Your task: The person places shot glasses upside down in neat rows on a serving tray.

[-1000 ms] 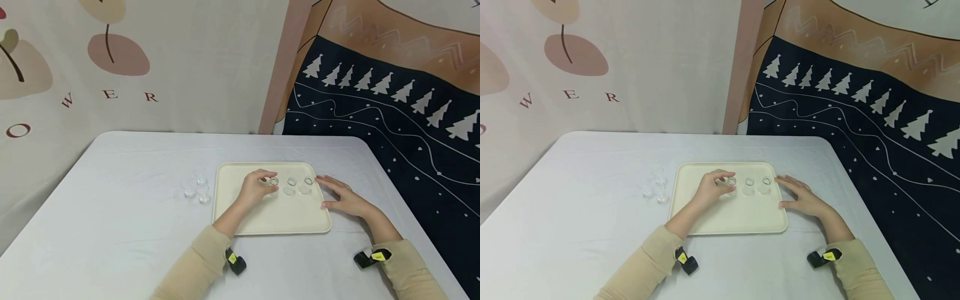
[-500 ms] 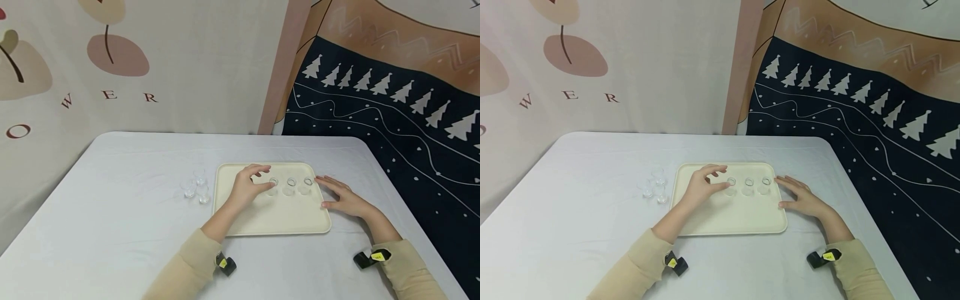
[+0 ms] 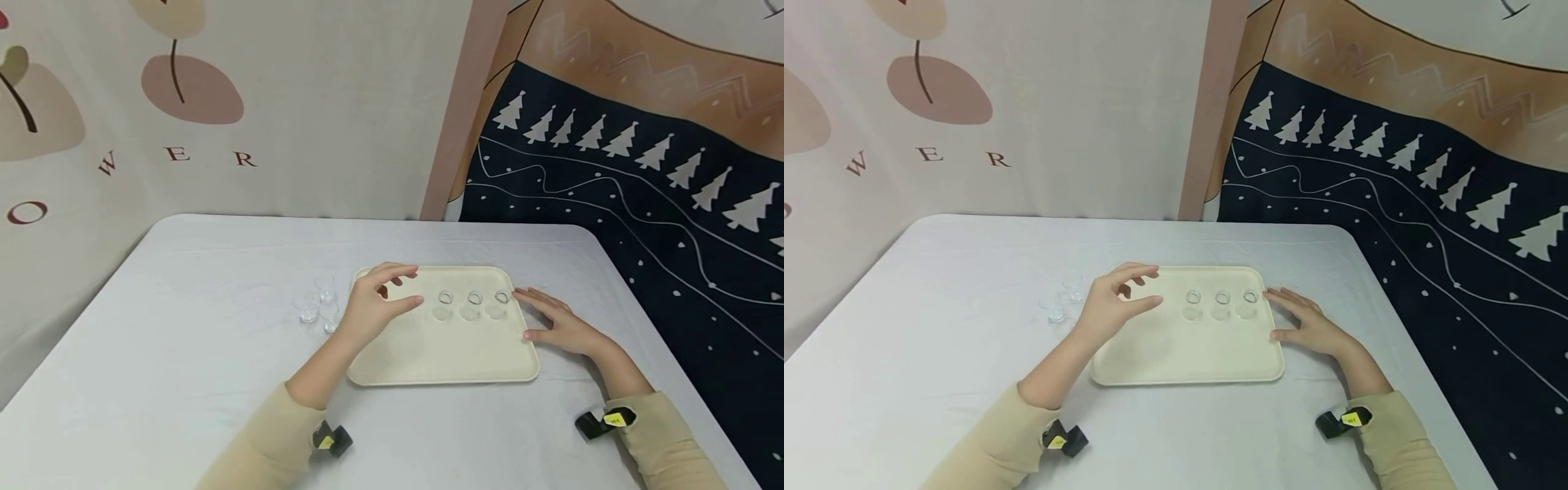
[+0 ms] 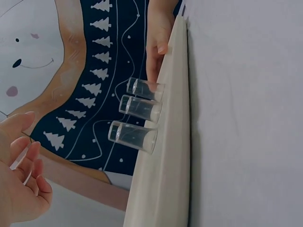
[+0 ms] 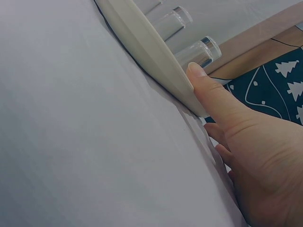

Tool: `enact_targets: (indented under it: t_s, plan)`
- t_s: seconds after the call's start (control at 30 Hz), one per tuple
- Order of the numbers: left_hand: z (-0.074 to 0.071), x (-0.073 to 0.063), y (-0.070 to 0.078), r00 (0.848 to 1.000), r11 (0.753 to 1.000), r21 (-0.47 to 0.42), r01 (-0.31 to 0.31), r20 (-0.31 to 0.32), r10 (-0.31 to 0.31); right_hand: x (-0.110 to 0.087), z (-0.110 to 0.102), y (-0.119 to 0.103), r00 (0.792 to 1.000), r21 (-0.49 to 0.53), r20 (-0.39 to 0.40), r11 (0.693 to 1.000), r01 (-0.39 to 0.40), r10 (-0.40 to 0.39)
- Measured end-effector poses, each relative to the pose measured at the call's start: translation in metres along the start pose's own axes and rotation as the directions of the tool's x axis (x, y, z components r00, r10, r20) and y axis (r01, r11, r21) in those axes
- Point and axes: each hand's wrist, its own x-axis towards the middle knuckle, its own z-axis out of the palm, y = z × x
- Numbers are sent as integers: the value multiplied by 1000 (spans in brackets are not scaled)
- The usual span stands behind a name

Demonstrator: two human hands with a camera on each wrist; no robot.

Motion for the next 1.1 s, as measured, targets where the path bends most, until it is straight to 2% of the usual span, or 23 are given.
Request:
enact_targets:
  t_s: [0.27, 0.43, 0.63, 0.83, 1.1]
  plan:
    - [-30, -14, 3, 1000, 999, 32, -1, -10, 1, 2, 1, 1, 1000, 0, -1, 1000, 6, -6]
    - [-48, -25, 0, 1000, 997, 78, 10, -17, -9, 2, 0, 0, 1000, 0, -1, 1000, -2, 2]
    - [-67, -36, -5, 999, 991, 136, -6, -31, 11, 1, 0, 0, 1000, 3, -3, 1000, -7, 7]
    - [-86, -44, -9, 998, 975, 221, -20, -49, 32, 1, 1, 0, 1000, 4, -1, 1000, -1, 1]
    - [-113, -51, -22, 999, 943, 333, -2, -51, 20, 0, 1, 0, 1000, -3, -6, 1000, 10, -10]
